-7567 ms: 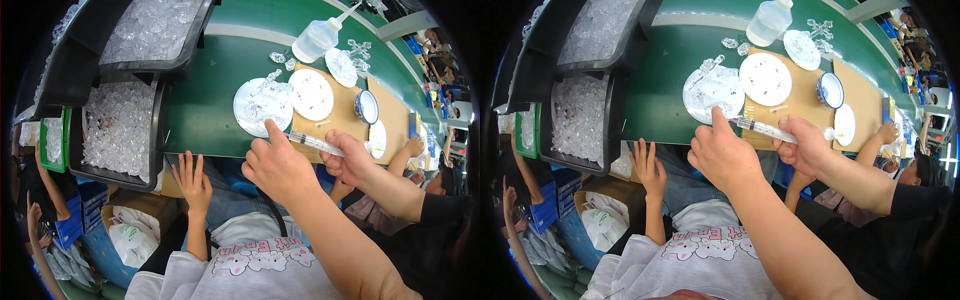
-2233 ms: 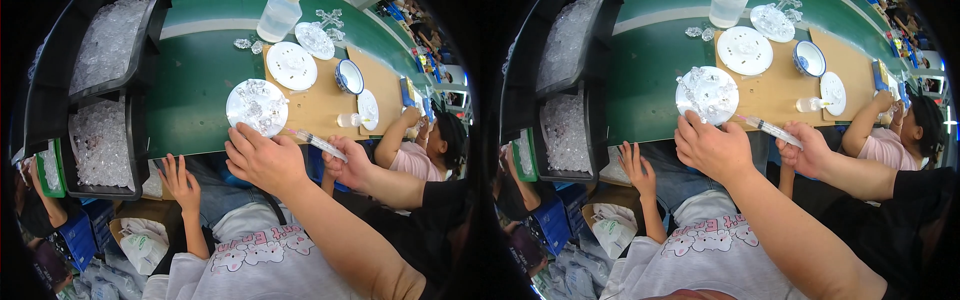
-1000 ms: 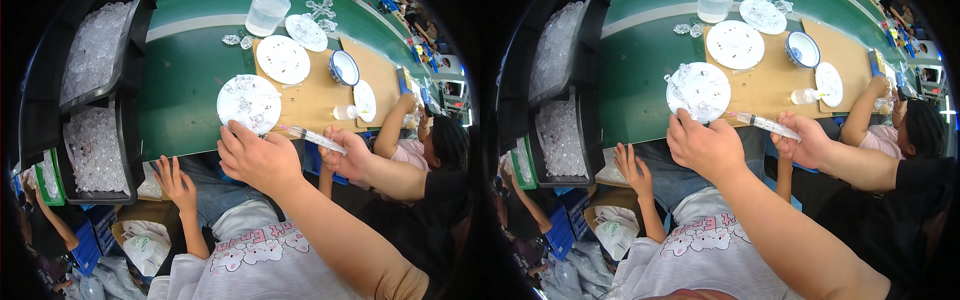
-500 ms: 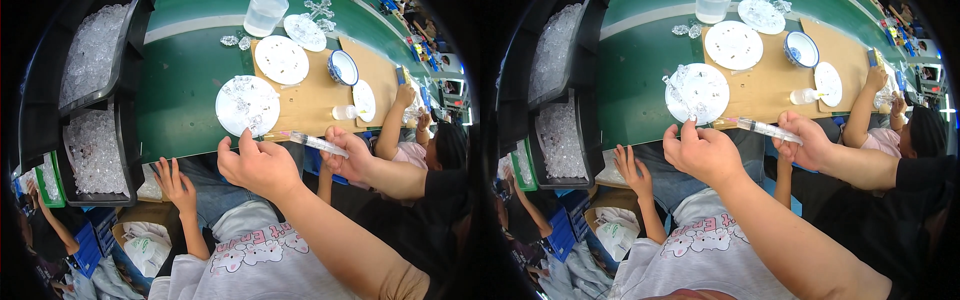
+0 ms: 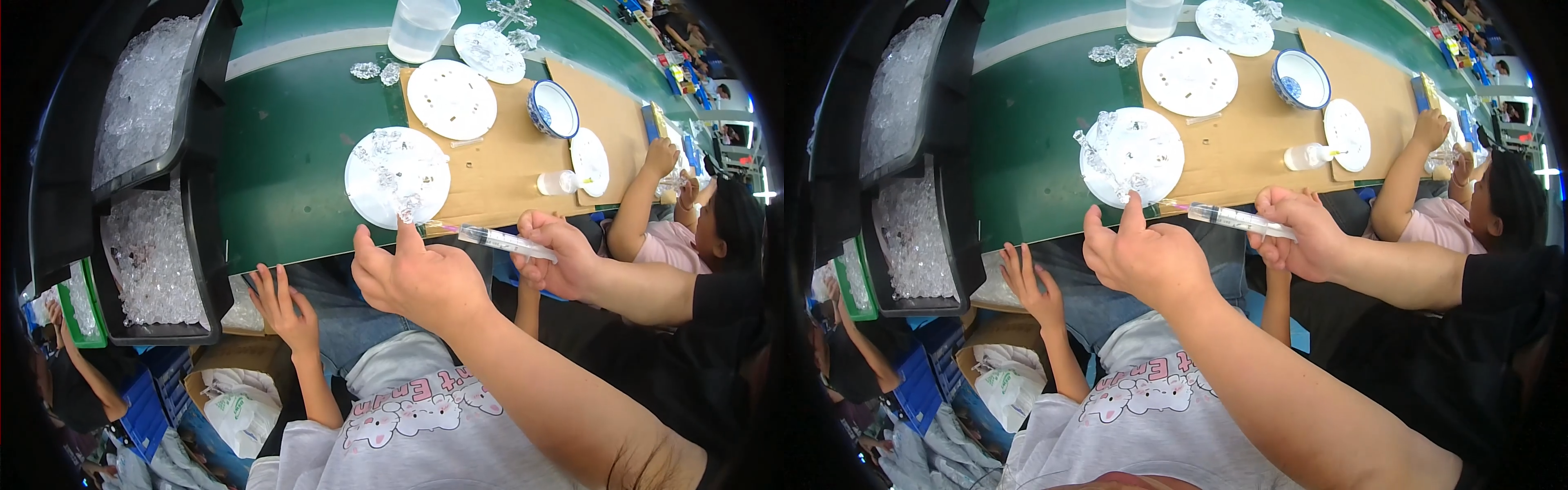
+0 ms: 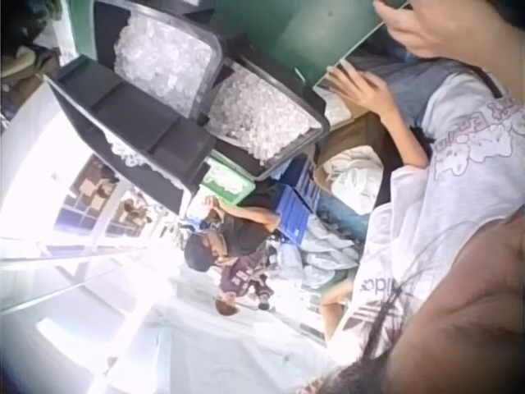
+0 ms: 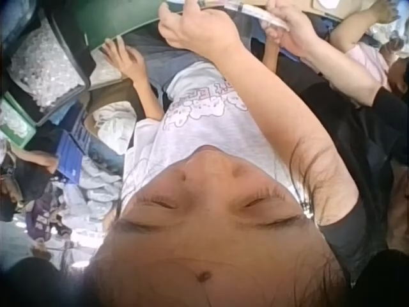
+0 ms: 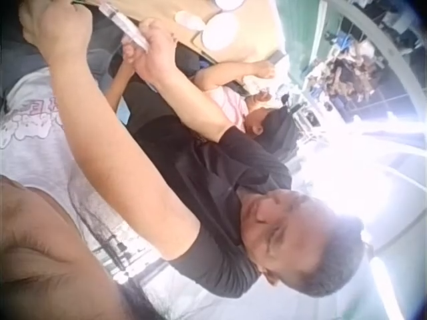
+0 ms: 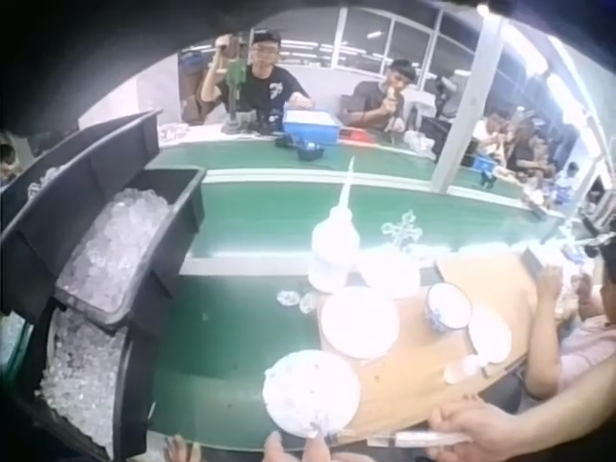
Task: Assembling clear decorative plastic pieces onto a light fixture base plate using adhesive.
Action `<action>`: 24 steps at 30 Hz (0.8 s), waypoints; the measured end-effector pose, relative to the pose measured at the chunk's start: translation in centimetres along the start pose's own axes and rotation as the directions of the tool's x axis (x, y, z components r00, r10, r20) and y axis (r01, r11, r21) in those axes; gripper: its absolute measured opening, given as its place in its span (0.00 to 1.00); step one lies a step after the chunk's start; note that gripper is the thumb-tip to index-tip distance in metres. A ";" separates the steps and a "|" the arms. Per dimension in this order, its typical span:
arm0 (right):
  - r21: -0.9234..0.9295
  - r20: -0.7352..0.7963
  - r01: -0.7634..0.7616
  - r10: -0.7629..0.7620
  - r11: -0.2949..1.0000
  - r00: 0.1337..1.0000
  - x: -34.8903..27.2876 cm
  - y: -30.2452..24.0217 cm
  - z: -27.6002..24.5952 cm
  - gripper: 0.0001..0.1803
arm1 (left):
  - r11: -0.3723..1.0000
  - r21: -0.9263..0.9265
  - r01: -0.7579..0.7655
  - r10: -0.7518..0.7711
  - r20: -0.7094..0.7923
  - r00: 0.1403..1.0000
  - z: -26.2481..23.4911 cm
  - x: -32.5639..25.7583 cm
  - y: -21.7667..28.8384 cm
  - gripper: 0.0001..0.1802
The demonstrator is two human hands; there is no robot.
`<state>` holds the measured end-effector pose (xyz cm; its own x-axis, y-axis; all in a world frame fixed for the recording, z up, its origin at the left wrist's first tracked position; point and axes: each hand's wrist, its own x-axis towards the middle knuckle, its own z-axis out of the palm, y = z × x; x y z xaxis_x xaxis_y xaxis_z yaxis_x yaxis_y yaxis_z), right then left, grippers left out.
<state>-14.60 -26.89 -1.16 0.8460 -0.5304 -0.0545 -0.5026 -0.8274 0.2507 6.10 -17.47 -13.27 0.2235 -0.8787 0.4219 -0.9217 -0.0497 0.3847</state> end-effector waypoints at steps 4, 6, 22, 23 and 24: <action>-0.035 -0.009 -0.008 0.008 0.999 1.000 -0.1 -0.1 0.1 0.13 | 1.000 -0.006 0.006 -0.006 0.009 1.000 0.1 -0.1 0.0 0.26; 0.062 -0.030 -0.082 0.084 0.995 0.996 -0.2 0.1 -0.2 0.13 | 1.000 -0.015 0.004 -0.004 0.027 1.000 -0.1 -0.1 -0.1 0.26; 0.083 -0.062 -0.102 0.107 0.991 0.992 -0.1 -0.2 0.3 0.14 | 1.000 -0.010 0.000 0.001 0.022 1.000 -0.1 -0.4 -0.3 0.26; 0.095 -0.059 -0.102 0.108 0.990 0.992 0.0 -0.3 0.4 0.14 | 1.000 0.000 0.010 -0.010 0.015 1.000 -0.3 -0.5 -0.4 0.26; 0.089 -0.053 -0.112 0.117 0.990 0.992 -0.1 -0.2 0.2 0.14 | 1.000 -0.007 0.011 -0.011 0.008 1.000 -0.2 -0.2 -0.1 0.25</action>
<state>-14.66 -26.73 -1.41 0.7898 -0.6128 0.0265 -0.6079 -0.7761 0.1680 6.20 -17.16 -13.25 0.2311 -0.8819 0.4109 -0.9168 -0.0560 0.3955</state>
